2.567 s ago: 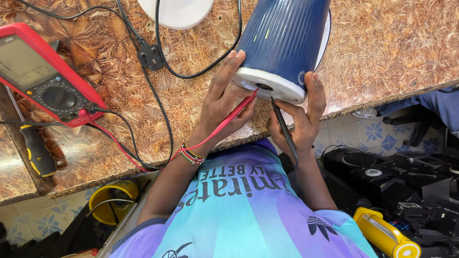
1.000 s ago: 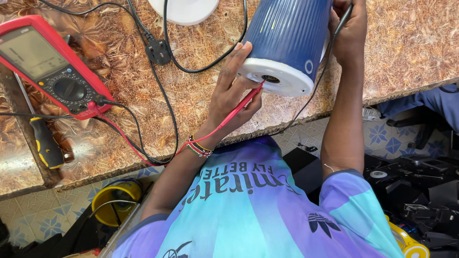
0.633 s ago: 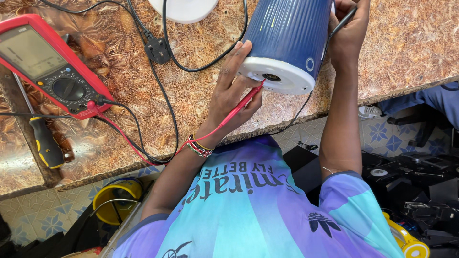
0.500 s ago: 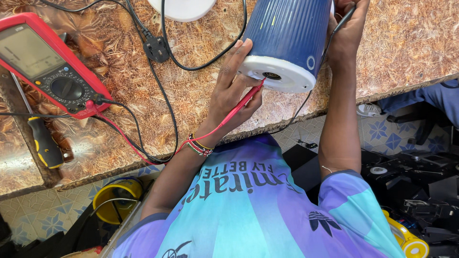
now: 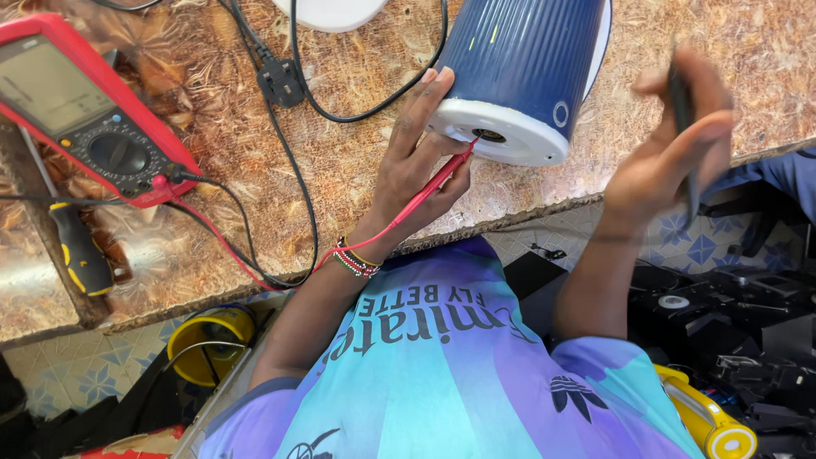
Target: The person uses a multimeter to test the electrical continuity of a blue electric kettle and a white lamp base. They then use a screwdriver to pry open the base of the kettle, remove the bottom cover, and test the internal components with the multimeter probes.
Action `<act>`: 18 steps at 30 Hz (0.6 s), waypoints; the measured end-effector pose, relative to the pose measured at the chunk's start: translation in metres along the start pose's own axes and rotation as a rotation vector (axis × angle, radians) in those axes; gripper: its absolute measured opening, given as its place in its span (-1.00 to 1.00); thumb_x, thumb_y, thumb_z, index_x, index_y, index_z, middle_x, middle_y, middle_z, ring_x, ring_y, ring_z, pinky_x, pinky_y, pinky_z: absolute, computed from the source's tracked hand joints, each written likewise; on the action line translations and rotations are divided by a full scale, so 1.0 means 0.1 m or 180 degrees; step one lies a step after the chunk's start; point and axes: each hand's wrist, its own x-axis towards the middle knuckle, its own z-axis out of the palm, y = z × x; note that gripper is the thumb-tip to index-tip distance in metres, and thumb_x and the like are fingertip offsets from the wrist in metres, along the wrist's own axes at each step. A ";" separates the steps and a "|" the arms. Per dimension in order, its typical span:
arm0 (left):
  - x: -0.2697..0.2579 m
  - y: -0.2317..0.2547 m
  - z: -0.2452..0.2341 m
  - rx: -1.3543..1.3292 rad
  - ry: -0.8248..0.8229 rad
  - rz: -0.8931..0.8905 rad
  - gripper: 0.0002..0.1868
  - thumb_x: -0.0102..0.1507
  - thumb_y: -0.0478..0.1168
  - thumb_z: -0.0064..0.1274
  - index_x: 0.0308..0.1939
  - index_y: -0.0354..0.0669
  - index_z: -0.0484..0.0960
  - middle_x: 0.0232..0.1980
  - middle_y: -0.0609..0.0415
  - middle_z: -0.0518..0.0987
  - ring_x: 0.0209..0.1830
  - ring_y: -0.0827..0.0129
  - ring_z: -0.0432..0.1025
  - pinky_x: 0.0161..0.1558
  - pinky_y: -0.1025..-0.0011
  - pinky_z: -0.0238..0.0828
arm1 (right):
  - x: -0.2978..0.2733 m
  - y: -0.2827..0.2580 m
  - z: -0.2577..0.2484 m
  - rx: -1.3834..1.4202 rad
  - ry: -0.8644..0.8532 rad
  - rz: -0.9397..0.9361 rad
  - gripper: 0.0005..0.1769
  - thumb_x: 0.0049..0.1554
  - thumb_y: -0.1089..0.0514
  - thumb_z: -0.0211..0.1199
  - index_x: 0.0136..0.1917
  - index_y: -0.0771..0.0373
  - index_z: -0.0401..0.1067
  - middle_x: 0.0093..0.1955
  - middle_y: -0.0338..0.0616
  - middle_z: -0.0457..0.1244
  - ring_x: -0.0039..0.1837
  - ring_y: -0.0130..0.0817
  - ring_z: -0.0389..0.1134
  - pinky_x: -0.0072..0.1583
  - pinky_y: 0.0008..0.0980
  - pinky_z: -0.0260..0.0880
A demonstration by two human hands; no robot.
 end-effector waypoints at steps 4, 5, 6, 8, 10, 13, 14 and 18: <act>0.02 0.04 0.00 -0.0061 -0.0016 -0.0048 -0.91 0.39 -0.47 0.12 -0.08 -0.27 0.56 0.58 -0.17 0.11 0.66 -0.21 0.08 0.69 -0.07 0.16 | -0.34 -0.40 0.06 -0.0167 -0.0288 -0.0312 -0.53 0.42 -0.10 0.06 0.31 0.35 0.20 0.02 0.30 0.24 -0.07 0.11 0.39 -0.04 -0.08 0.53; 0.02 0.04 0.00 -0.0049 -0.0009 -0.0052 -0.93 0.40 -0.46 0.12 -0.09 -0.27 0.57 0.59 -0.17 0.10 0.66 -0.22 0.07 0.70 -0.07 0.16 | -0.43 -0.45 0.05 -0.0113 -0.0518 -0.0088 -0.65 0.33 0.09 0.18 0.25 0.35 0.25 0.11 0.30 0.26 0.06 0.08 0.42 0.12 -0.11 0.55; 0.01 0.04 0.00 -0.0036 -0.0002 -0.0056 -0.94 0.40 -0.44 0.12 -0.10 -0.27 0.57 0.59 -0.16 0.10 0.66 -0.22 0.06 0.70 -0.08 0.15 | -0.52 -0.49 0.04 -0.0060 -0.0745 0.0138 -0.70 0.24 0.28 0.30 0.20 0.35 0.31 0.19 0.30 0.28 0.19 0.03 0.46 0.29 -0.14 0.57; 0.01 0.03 0.00 -0.0055 -0.0022 -0.0072 -0.93 0.40 -0.46 0.12 -0.10 -0.27 0.57 0.59 -0.16 0.09 0.67 -0.21 0.05 0.70 -0.08 0.14 | -0.49 -0.54 0.09 -0.0420 -0.0891 -0.0110 -0.74 0.23 0.26 0.34 0.13 0.33 0.35 0.10 0.27 0.34 0.24 0.05 0.40 0.32 -0.09 0.48; 0.02 0.03 -0.01 -0.0054 -0.0029 -0.0075 -0.92 0.40 -0.47 0.12 -0.11 -0.26 0.56 0.59 -0.16 0.09 0.67 -0.20 0.05 0.71 -0.09 0.14 | -0.47 -0.56 0.13 -0.0762 -0.1042 -0.0375 -0.77 0.21 0.23 0.39 0.07 0.31 0.40 0.00 0.24 0.39 0.28 0.06 0.35 0.36 -0.05 0.38; 0.01 0.03 -0.02 -0.0052 -0.0077 -0.0097 -0.93 0.41 -0.43 0.13 -0.08 -0.25 0.56 0.60 -0.16 0.07 0.68 -0.22 0.03 0.71 -0.10 0.13 | -0.54 -0.52 0.15 -0.1154 -0.1160 -0.0177 -0.81 0.21 0.07 0.48 0.02 0.14 0.54 0.42 0.00 0.08 0.48 0.01 0.08 0.35 0.01 0.29; 0.01 0.03 -0.02 -0.0037 -0.0070 -0.0102 -0.94 0.41 -0.42 0.14 -0.07 -0.26 0.57 0.60 -0.16 0.08 0.68 -0.22 0.04 0.71 -0.09 0.14 | -0.59 -0.47 0.14 -0.1145 -0.1227 -0.0088 -0.83 0.20 0.13 0.49 0.01 0.18 0.55 0.51 0.06 0.04 0.56 0.06 0.05 0.42 0.06 0.29; -0.01 0.01 -0.01 -0.0050 -0.0010 -0.0144 -0.93 0.41 -0.43 0.14 -0.10 -0.29 0.55 0.59 -0.18 0.08 0.68 -0.22 0.04 0.71 -0.12 0.12 | -0.59 -0.43 0.19 -0.1523 -0.1424 -0.0436 -0.88 0.26 0.24 0.43 0.00 0.34 0.55 0.57 0.19 -0.01 0.62 0.14 0.02 0.53 0.20 0.26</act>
